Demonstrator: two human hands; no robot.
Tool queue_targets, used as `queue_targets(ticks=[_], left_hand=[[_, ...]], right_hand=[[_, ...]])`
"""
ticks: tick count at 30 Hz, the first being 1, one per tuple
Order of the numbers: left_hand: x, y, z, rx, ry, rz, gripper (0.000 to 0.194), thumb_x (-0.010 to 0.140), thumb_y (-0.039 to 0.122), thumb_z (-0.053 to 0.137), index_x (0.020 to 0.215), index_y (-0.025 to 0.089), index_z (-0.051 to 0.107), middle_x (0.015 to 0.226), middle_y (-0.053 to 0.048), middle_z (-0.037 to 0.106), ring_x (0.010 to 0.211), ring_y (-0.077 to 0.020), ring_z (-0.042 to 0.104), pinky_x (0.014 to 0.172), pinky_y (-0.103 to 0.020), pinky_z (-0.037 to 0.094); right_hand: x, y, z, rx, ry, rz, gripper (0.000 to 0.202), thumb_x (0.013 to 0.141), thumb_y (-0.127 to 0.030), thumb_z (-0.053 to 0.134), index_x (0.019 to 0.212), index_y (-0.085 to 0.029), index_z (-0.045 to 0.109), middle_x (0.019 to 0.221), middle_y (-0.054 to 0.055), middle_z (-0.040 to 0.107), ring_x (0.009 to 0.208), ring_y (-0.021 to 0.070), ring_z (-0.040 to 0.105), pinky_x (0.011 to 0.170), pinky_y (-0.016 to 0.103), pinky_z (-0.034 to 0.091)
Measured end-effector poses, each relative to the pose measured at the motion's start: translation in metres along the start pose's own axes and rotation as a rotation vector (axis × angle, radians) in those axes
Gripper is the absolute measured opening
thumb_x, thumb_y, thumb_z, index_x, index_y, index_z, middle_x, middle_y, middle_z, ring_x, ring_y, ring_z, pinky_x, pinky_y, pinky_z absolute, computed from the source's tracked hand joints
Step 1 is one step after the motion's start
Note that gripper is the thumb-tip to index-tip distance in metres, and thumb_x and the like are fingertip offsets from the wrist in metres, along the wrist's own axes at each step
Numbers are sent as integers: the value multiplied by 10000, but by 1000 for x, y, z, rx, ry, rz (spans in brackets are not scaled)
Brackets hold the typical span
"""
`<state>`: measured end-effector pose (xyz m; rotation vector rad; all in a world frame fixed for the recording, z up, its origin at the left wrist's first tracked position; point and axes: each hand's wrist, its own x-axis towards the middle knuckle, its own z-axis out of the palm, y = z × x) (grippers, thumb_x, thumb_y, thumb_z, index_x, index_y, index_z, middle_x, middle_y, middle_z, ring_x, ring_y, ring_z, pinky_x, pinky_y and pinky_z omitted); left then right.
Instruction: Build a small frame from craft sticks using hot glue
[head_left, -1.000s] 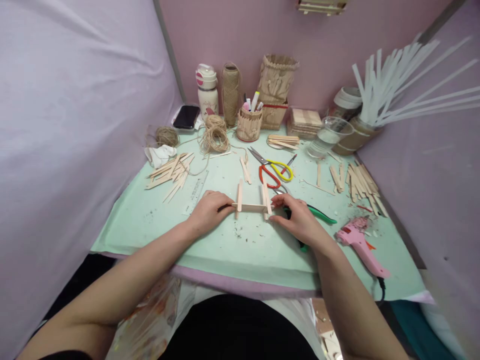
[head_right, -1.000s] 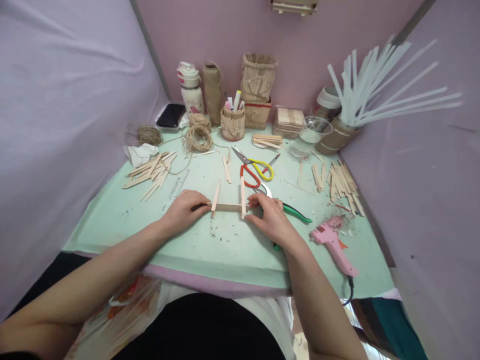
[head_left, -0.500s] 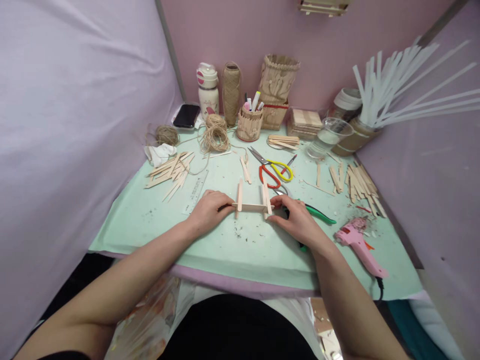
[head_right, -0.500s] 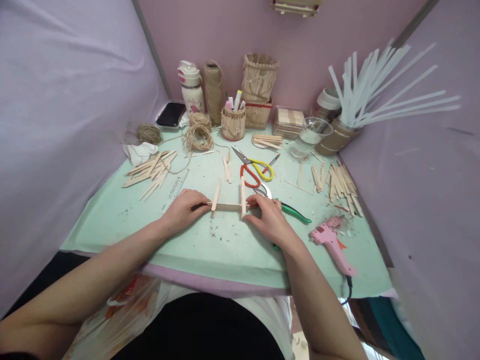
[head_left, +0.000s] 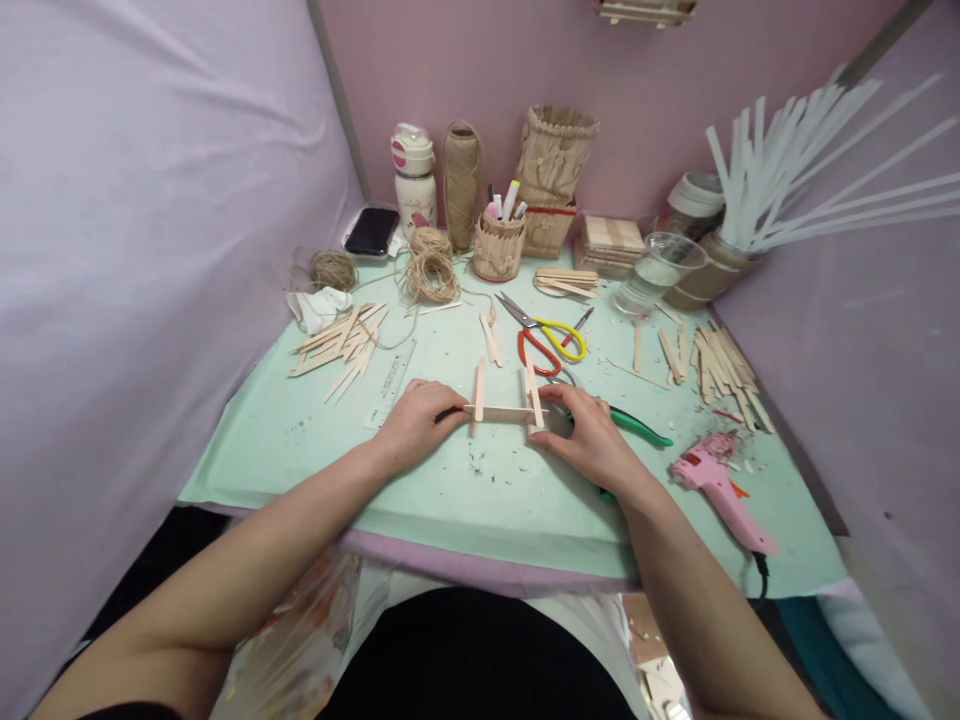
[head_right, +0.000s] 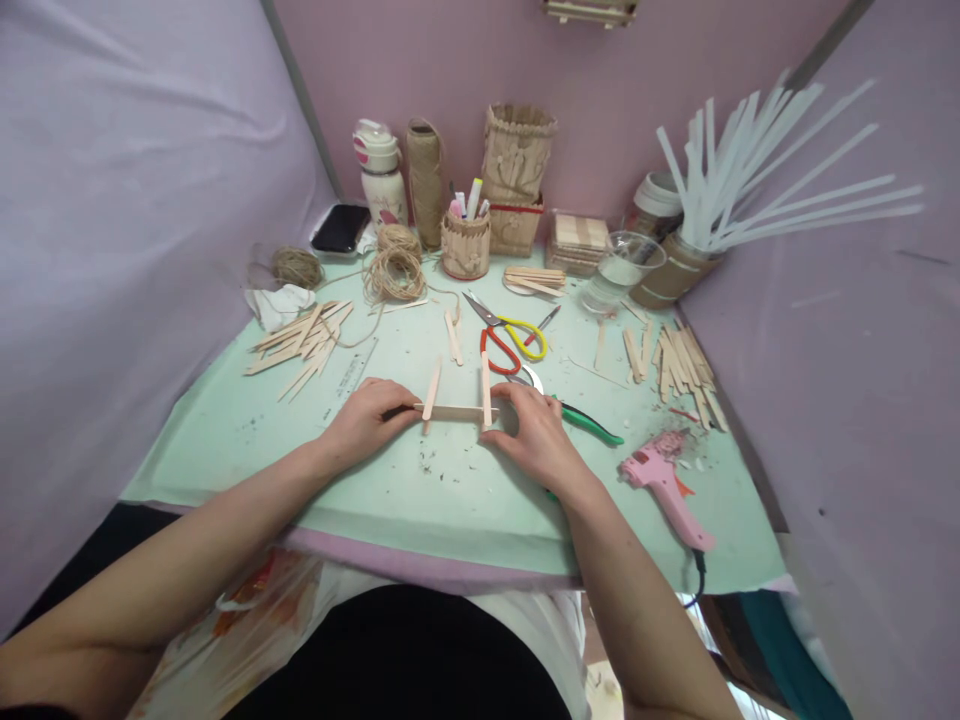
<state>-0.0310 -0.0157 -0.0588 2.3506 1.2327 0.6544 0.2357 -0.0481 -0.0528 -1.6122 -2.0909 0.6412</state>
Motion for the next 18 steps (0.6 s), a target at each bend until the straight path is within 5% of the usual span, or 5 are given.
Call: queue_targets(ticks=[18], left_hand=[[0, -1, 0, 10, -3, 18, 154, 920, 280, 582, 857, 220, 709, 836, -15, 743, 828, -190, 652, 830, -357, 397]], right_hand=[[0, -2, -1, 0, 47, -19, 139, 806, -308, 656, 934, -257, 639, 958, 41, 692, 986, 273, 600, 922, 452, 343]])
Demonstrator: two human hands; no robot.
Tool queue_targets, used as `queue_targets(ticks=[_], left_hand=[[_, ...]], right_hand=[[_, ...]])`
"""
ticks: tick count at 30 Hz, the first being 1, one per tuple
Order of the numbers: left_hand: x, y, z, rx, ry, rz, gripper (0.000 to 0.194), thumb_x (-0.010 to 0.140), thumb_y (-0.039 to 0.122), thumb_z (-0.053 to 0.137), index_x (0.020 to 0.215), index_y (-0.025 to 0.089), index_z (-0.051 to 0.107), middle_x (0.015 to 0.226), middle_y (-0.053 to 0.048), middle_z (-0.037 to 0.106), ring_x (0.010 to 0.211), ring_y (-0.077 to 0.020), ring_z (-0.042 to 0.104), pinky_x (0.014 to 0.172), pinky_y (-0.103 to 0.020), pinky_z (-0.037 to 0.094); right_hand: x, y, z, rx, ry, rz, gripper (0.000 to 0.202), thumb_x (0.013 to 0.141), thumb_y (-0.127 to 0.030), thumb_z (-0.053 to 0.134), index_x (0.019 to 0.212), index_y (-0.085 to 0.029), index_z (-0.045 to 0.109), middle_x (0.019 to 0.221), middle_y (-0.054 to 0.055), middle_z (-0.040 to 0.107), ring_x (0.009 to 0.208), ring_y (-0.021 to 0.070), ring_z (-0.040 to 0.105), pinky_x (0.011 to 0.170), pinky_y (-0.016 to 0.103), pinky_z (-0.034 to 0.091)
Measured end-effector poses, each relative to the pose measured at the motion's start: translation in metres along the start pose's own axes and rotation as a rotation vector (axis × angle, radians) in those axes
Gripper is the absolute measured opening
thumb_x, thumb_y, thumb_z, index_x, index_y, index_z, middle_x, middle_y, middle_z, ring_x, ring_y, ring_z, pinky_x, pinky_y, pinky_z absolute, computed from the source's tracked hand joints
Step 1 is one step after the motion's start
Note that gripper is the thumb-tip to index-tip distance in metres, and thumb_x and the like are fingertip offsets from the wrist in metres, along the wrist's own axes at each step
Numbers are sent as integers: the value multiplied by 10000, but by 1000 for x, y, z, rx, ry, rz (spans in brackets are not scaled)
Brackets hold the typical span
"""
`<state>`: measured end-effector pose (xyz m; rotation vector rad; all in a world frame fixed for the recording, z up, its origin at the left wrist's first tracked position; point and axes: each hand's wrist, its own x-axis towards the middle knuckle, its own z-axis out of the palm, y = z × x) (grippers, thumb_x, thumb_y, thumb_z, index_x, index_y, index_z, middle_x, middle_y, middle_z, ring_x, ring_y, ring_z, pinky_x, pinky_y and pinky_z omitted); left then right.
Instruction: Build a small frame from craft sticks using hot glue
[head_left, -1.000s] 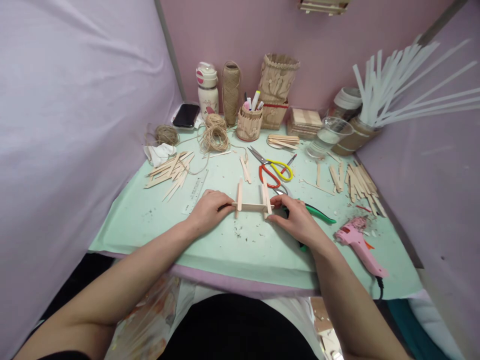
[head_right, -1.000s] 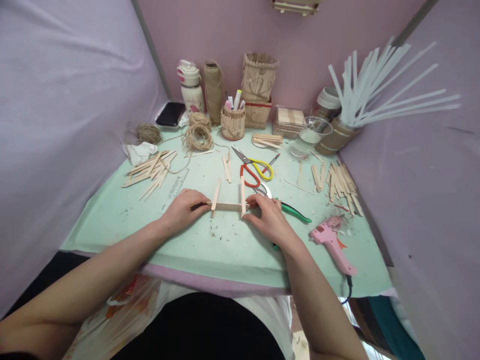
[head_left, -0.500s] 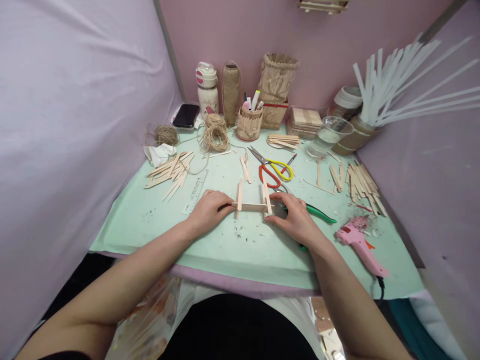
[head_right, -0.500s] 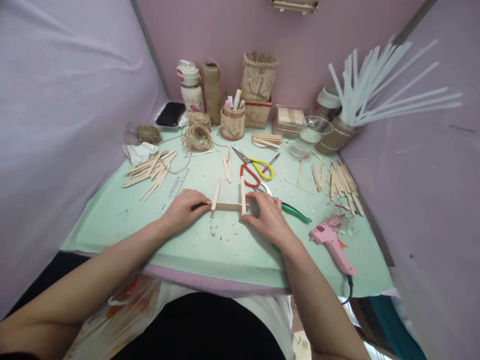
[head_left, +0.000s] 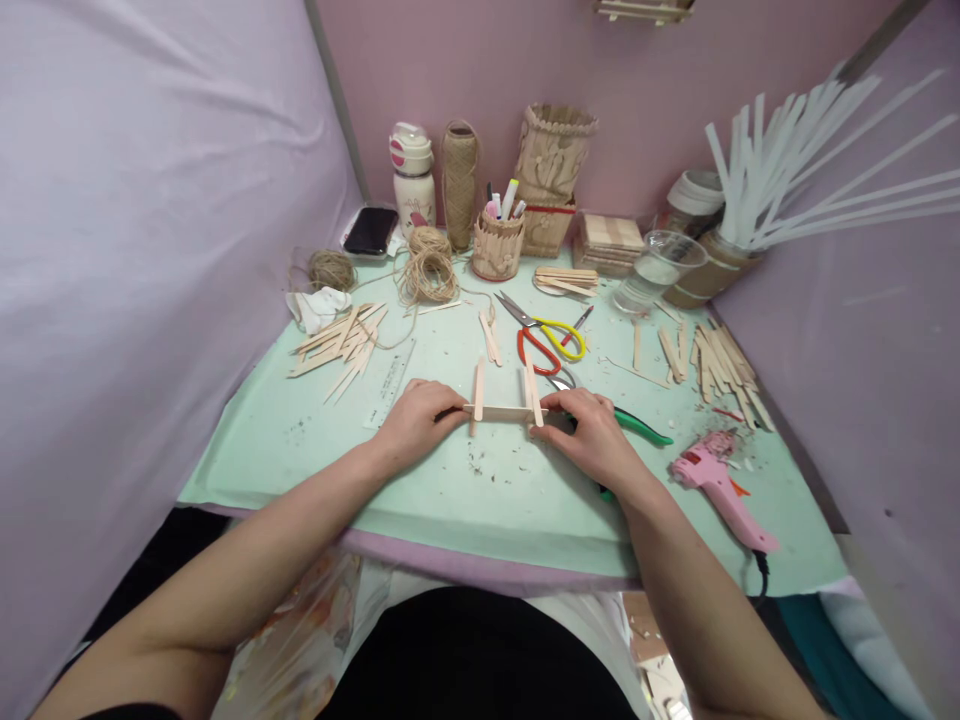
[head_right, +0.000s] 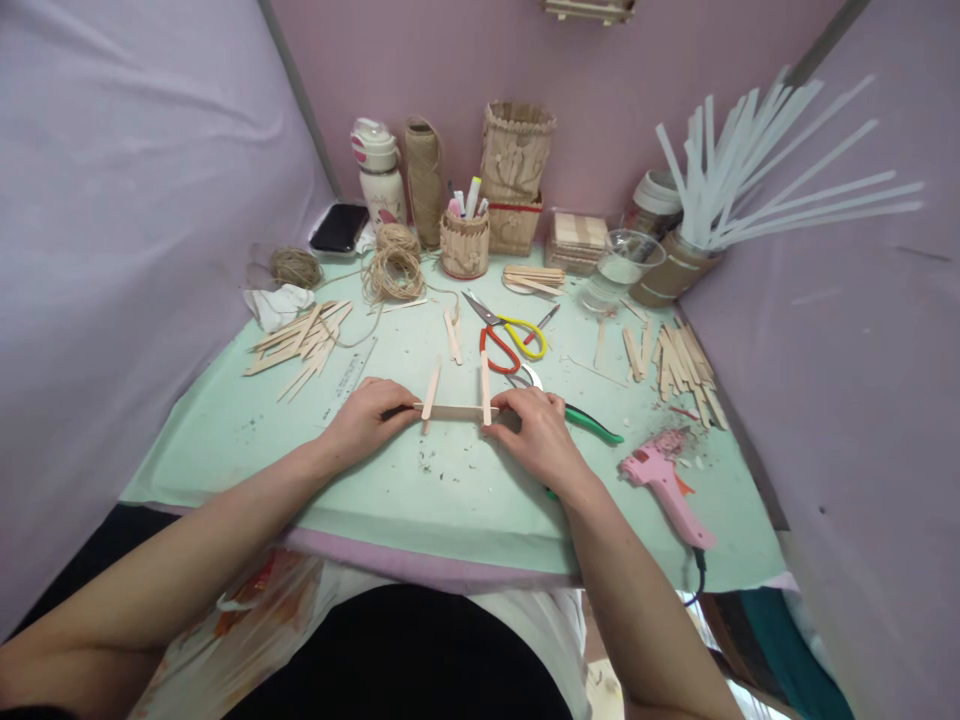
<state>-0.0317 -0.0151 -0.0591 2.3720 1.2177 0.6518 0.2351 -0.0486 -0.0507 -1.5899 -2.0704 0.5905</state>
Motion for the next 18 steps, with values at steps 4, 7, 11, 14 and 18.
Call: queue_targets(ticks=[4, 7, 11, 14, 18], left_hand=[[0, 0, 0, 3, -5, 2, 177, 929, 293, 563, 854, 224, 708, 820, -15, 740, 817, -190, 650, 822, -358, 400], [0, 0, 0, 3, -8, -3, 170, 929, 288, 564, 863, 227, 709, 820, -13, 739, 814, -188, 650, 826, -355, 400], [0, 1, -1, 1, -16, -15, 146, 916, 273, 588, 862, 221, 713, 843, -17, 743, 828, -193, 650, 833, -355, 399], [0, 1, -1, 3, -16, -14, 143, 915, 272, 589, 865, 220, 712, 840, -18, 742, 829, -195, 650, 833, -356, 398], [0, 2, -1, 5, -18, -14, 134, 911, 264, 596, 857, 221, 710, 830, -14, 741, 823, -193, 650, 832, -356, 398]], right_hand=[[0, 1, 2, -4, -4, -1, 89, 827, -285, 625, 904, -260, 661, 884, 41, 684, 929, 264, 600, 887, 439, 340], [0, 2, 3, -8, -2, -3, 78, 831, -268, 610, 887, -260, 663, 866, 33, 681, 915, 254, 601, 883, 428, 333], [0, 0, 1, -4, 2, 0, 70, 840, -264, 595, 874, -250, 654, 856, 32, 678, 894, 244, 602, 885, 425, 328], [0, -1, -3, 1, 4, 7, 70, 841, -271, 592, 870, -244, 648, 851, 33, 683, 894, 248, 604, 882, 429, 329], [0, -2, -6, 8, 10, 11, 78, 843, -276, 578, 851, -242, 648, 848, 37, 692, 894, 251, 606, 878, 436, 332]])
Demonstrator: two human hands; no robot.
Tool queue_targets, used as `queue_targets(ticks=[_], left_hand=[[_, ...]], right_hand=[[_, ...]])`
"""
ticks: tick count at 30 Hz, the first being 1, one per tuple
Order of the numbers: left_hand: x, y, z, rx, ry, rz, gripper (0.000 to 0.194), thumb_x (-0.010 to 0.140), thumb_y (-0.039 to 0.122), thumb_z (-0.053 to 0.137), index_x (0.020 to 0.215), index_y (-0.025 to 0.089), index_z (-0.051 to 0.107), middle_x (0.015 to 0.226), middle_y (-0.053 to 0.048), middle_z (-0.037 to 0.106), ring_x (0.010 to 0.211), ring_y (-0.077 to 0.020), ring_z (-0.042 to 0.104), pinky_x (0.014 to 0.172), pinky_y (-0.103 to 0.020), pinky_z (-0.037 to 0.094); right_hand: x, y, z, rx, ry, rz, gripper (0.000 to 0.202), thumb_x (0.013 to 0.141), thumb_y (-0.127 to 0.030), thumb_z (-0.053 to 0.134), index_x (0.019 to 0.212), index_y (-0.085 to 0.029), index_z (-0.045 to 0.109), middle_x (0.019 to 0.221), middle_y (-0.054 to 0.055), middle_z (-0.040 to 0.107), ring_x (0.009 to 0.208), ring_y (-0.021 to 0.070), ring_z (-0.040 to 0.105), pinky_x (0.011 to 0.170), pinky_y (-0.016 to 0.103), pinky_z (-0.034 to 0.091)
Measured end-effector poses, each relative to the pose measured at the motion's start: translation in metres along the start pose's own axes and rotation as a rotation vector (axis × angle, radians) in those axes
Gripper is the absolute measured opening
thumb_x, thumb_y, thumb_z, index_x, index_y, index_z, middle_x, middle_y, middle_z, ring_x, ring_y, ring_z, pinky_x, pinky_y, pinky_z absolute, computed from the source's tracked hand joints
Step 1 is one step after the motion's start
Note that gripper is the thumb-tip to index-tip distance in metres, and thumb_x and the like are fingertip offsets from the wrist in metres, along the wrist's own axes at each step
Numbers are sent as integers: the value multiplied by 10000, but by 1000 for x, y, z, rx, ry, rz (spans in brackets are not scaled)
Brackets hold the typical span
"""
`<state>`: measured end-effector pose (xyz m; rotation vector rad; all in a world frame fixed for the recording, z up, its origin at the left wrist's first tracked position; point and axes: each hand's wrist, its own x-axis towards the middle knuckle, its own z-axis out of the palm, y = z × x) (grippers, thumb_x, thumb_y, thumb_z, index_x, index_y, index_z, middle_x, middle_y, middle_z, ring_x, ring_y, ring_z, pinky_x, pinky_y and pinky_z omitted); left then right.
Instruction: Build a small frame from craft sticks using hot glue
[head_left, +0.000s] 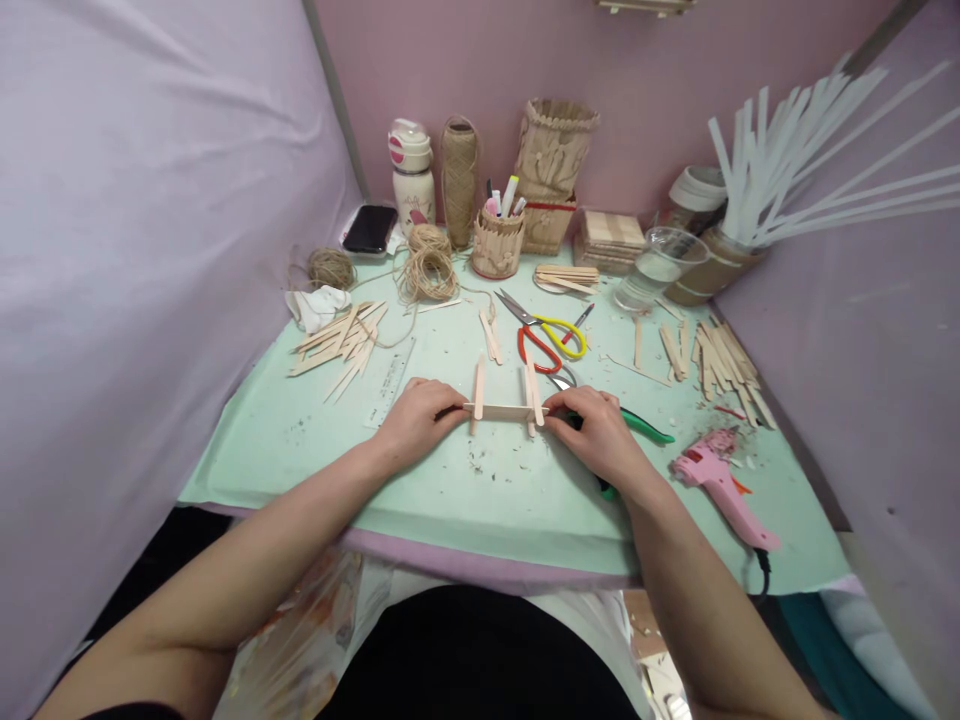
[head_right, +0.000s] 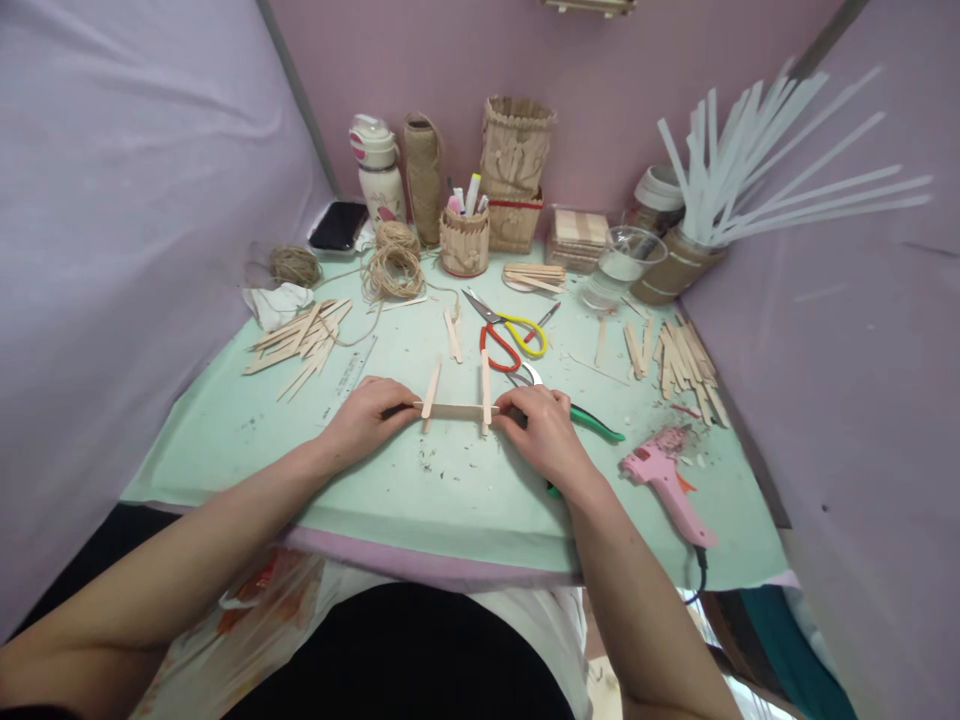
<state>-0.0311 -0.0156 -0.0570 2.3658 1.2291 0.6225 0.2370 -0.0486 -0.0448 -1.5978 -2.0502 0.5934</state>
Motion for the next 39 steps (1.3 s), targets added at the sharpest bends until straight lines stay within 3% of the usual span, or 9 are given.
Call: queue_targets(ticks=[39], left_hand=[[1, -3, 2, -8, 4, 5, 142, 908, 269, 599, 837, 221, 713, 820, -14, 734, 805, -187, 649, 827, -356, 409]], right_hand=[[4, 7, 6, -26, -8, -52, 150, 845, -223, 539, 723, -231, 626, 784, 28, 687, 804, 222, 602, 860, 420, 331]])
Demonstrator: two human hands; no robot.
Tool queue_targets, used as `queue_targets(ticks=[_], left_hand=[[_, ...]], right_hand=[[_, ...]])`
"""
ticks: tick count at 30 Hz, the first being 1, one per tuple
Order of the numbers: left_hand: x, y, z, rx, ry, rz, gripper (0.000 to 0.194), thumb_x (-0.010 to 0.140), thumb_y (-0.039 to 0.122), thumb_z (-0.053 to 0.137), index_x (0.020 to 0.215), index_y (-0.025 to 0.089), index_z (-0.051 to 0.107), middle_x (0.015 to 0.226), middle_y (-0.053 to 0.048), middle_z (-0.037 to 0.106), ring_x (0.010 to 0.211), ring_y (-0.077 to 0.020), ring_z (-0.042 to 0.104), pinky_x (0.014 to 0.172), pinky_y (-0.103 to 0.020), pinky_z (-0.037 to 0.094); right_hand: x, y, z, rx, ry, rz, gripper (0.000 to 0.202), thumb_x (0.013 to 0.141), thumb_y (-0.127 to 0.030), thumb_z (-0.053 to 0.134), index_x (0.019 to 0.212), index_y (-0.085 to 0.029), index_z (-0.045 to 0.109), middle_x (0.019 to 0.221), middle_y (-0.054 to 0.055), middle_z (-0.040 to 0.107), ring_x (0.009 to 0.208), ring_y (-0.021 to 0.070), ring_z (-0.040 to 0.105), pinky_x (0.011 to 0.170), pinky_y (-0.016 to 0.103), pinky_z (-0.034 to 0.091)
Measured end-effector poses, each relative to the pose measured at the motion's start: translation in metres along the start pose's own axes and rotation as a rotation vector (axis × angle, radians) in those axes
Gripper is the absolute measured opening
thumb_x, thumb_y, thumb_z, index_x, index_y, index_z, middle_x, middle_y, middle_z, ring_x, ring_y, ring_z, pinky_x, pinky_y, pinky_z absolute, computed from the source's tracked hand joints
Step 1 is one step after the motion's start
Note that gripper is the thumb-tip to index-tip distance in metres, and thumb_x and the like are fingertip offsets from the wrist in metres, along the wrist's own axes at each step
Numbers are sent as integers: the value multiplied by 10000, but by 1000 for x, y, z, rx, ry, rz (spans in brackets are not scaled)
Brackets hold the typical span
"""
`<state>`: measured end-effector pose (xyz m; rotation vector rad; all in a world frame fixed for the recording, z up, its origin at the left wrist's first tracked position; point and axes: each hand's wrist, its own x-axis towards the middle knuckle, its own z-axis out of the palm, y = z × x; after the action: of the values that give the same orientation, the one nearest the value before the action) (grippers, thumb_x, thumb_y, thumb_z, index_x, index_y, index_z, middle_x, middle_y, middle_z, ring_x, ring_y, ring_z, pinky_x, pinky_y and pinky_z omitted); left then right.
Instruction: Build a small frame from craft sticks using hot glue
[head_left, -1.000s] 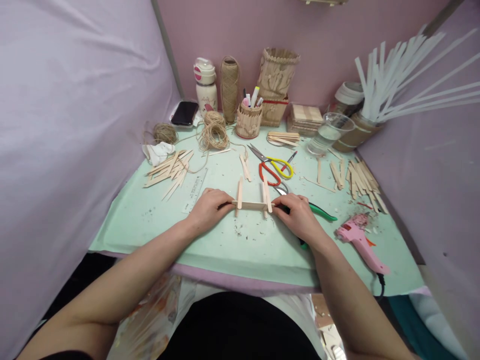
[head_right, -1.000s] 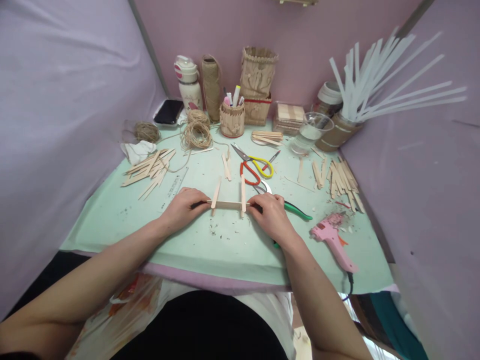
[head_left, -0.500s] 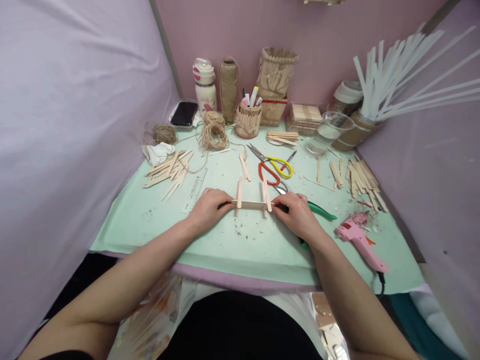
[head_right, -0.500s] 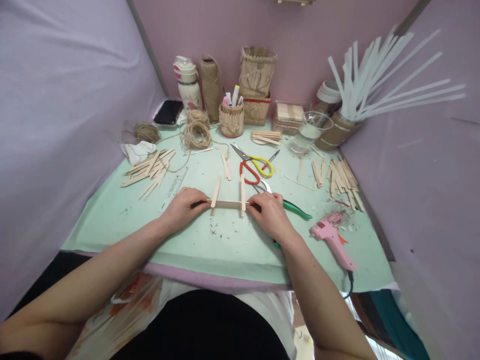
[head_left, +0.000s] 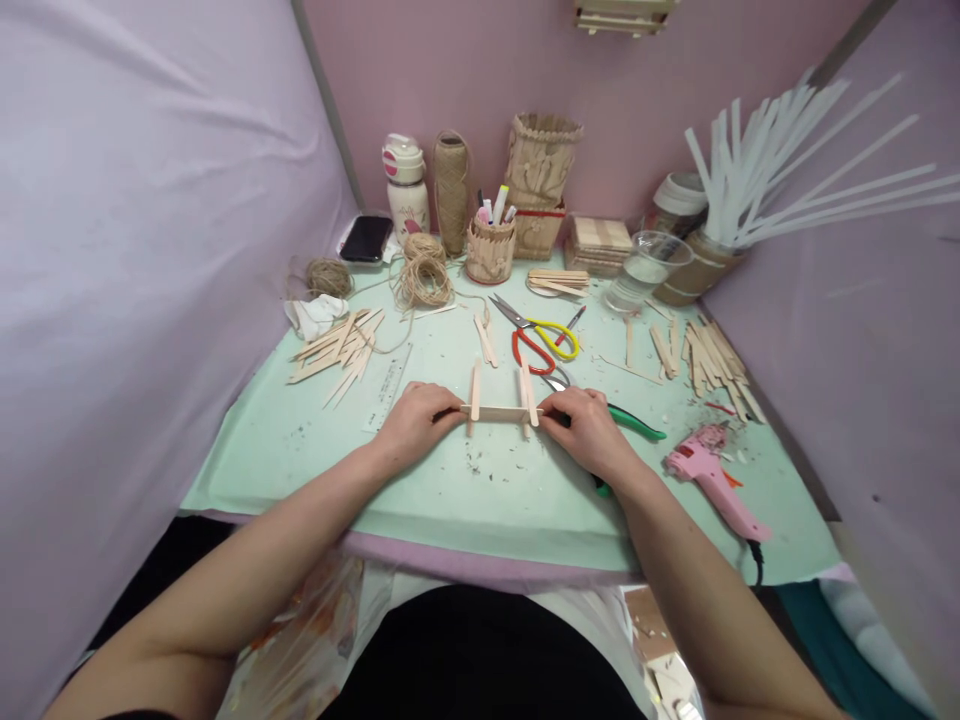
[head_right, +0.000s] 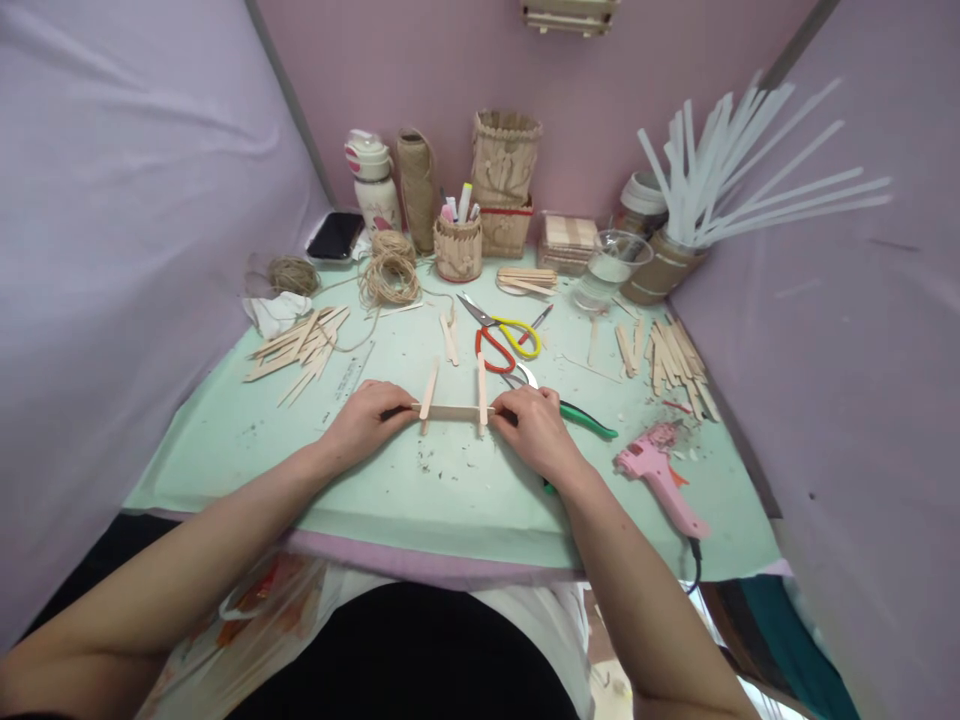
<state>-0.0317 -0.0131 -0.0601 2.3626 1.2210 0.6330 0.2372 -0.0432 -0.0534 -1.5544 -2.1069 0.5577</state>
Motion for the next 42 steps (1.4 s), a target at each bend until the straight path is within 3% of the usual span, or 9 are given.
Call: queue_targets(ticks=[5, 11, 13, 16, 24, 42], left_hand=[[-4, 0, 0, 20, 60, 74, 152, 928, 266, 579, 855, 220, 704, 828, -18, 738, 806, -175, 658, 827, -351, 412], [-8, 2, -2, 57, 306, 268, 157, 943, 202, 548, 898, 198, 699, 867, -51, 738, 838, -175, 654, 810, -346, 442], [-7, 0, -1, 66, 336, 325, 149, 931, 175, 553, 890, 190, 695, 861, -59, 733, 824, -178, 646, 775, -332, 463], [-6, -3, 2, 68, 311, 343, 128, 914, 157, 571, 884, 185, 693, 843, -53, 728, 797, -177, 647, 742, -322, 477], [-2, -5, 3, 1, 201, 124, 105, 895, 189, 613, 866, 196, 714, 817, -34, 733, 779, -175, 658, 747, -310, 501], [1, -3, 1, -43, 59, -62, 96, 883, 201, 626, 859, 192, 719, 865, -46, 730, 832, -199, 652, 765, -319, 486]], right_hand=[[-3, -1, 1, 7, 43, -41, 132, 858, -222, 552, 759, -242, 638, 786, 9, 691, 826, 215, 604, 859, 414, 318], [-6, -6, 0, 22, 131, -74, 120, 860, -174, 526, 844, -245, 621, 922, 27, 707, 974, 237, 598, 916, 425, 294], [-6, -5, -1, 45, 123, -73, 117, 848, -172, 537, 878, -245, 622, 997, 38, 711, 1018, 243, 601, 909, 415, 303], [-6, -3, 0, 68, 100, -62, 135, 843, -161, 535, 885, -245, 631, 989, 28, 713, 981, 226, 620, 890, 401, 307], [-5, -4, 2, 72, 83, -23, 119, 888, -220, 530, 870, -238, 646, 846, 22, 694, 835, 208, 617, 869, 405, 299], [0, 0, 7, 52, 50, 7, 109, 877, -232, 566, 791, -225, 632, 814, 12, 696, 782, 194, 609, 869, 397, 302]])
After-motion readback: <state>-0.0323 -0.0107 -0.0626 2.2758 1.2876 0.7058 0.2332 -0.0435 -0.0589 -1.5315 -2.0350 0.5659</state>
